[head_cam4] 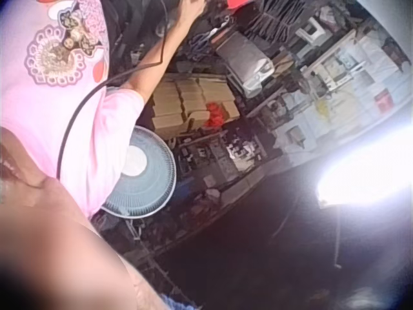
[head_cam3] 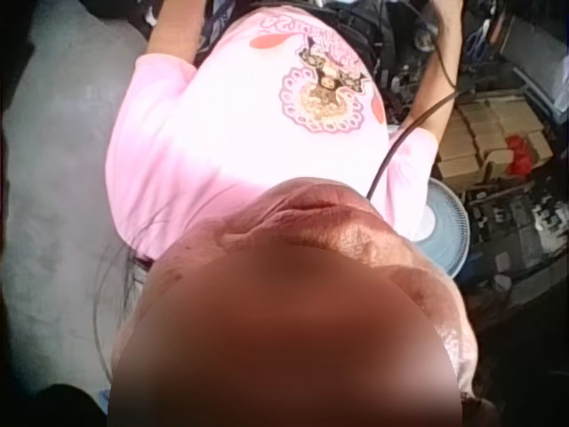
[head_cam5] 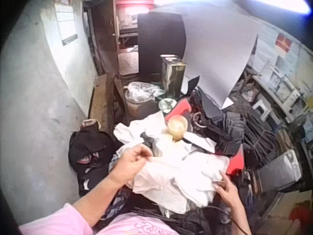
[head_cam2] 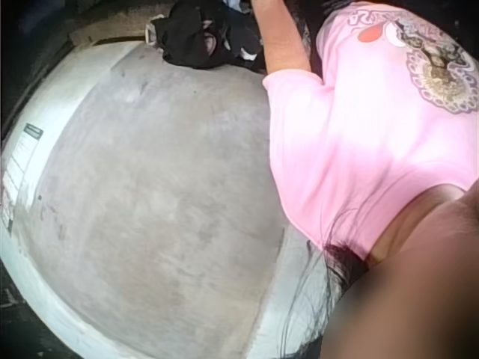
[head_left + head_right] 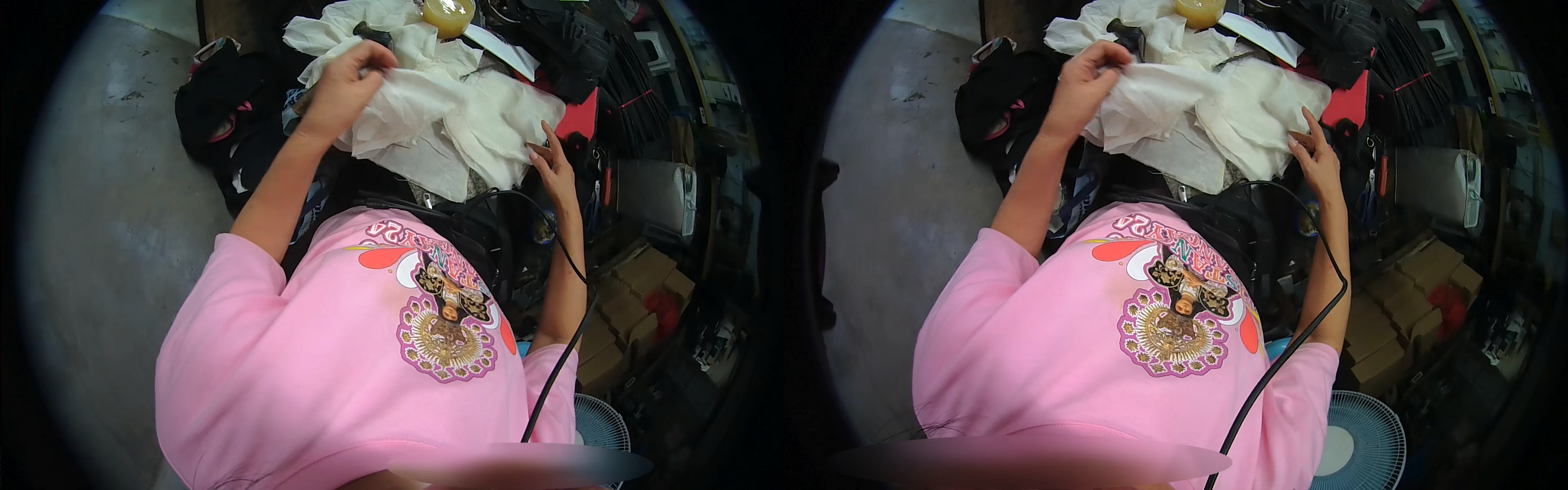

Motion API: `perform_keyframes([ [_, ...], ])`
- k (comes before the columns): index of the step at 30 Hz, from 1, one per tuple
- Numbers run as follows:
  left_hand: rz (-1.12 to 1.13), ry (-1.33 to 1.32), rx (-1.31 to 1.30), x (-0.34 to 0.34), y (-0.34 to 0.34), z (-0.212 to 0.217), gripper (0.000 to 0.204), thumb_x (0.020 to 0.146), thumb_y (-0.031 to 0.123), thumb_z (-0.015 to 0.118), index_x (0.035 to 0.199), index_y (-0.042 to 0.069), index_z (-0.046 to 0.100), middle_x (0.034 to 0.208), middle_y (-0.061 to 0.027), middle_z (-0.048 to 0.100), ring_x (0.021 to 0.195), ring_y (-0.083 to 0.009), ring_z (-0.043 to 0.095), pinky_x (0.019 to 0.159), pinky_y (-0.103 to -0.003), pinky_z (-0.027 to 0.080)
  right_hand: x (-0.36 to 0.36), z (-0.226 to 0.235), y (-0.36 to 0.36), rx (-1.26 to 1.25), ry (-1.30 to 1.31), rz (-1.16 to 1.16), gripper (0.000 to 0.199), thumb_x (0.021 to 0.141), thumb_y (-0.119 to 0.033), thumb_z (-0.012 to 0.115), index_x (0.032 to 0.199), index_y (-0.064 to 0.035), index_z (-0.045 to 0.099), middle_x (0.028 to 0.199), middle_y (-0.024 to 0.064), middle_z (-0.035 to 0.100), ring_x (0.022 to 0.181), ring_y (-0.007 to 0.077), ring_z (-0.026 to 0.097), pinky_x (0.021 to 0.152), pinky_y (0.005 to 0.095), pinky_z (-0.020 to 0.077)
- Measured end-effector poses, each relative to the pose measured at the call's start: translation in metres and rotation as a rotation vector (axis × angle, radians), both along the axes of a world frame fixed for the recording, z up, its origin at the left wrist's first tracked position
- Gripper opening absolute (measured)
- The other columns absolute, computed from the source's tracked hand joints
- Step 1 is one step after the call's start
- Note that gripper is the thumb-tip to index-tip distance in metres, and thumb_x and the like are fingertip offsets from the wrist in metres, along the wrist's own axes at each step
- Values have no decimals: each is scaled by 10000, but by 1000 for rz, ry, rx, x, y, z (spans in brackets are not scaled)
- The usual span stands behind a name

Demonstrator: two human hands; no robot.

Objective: The person irons a white cloth on a workbench using a red electric iron. They repeatedly lift and reposition the cloth, press it flat, and iron different sections. A small blue container and a hammer are briefly handled and set aside during the process.

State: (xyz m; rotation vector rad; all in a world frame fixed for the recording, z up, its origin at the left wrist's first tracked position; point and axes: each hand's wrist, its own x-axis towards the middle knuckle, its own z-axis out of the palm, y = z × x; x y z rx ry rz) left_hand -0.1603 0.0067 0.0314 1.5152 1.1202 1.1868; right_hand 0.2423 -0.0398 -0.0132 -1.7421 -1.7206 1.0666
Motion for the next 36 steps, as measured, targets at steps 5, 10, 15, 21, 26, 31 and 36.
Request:
perform_keyframes([
  [5,1,13,-33,-32,8,2,247,800,-41,500,984,21,652,925,-24,663,891,-117,616,855,-261,478,11,-7,-3,-11,210,-85,609,904,-159,641,1470,-183,417,1087,130,698,1044,164,630,897,290,463],
  [10,12,468,-62,-39,-6,-6,281,783,-7,510,1037,1,630,977,-131,651,911,-218,641,849,-305,485,32,-2,9,162,237,-144,535,932,-86,610,1442,-114,449,1046,100,700,970,122,639,856,239,464],
  [15,159,505,115,-42,-6,-7,242,795,18,590,1033,1,627,977,-115,632,894,-252,634,802,-326,500,28,53,40,128,161,-125,443,964,-72,584,1399,-105,513,1027,63,673,992,104,617,885,247,471],
  [21,272,628,185,-43,2,-6,241,830,103,603,1063,49,635,1024,-120,621,921,-273,627,806,-358,499,-62,154,74,145,-78,381,409,954,-130,593,1361,-99,553,1087,82,700,1076,157,621,992,352,459],
  [26,215,992,-75,-60,-5,-2,308,833,158,556,1127,91,622,1102,-150,619,1020,-362,610,883,-460,498,-144,172,76,147,-80,862,453,867,-36,641,1313,-91,582,1139,105,678,1101,245,624,967,373,466],
  [31,113,964,-174,-68,-15,-8,452,799,159,615,1239,91,540,1110,-181,628,1040,-367,603,862,-445,486,-200,127,63,136,-152,1099,577,885,-222,654,1428,-218,460,1325,125,576,1244,323,518,998,428,452],
  [36,37,804,-354,-71,-11,5,454,802,196,692,1220,62,579,971,-156,677,859,-274,662,757,-371,504,-212,77,63,179,-233,1151,681,917,-554,535,1501,-267,335,1396,200,497,1335,367,430,1075,449,383],
])
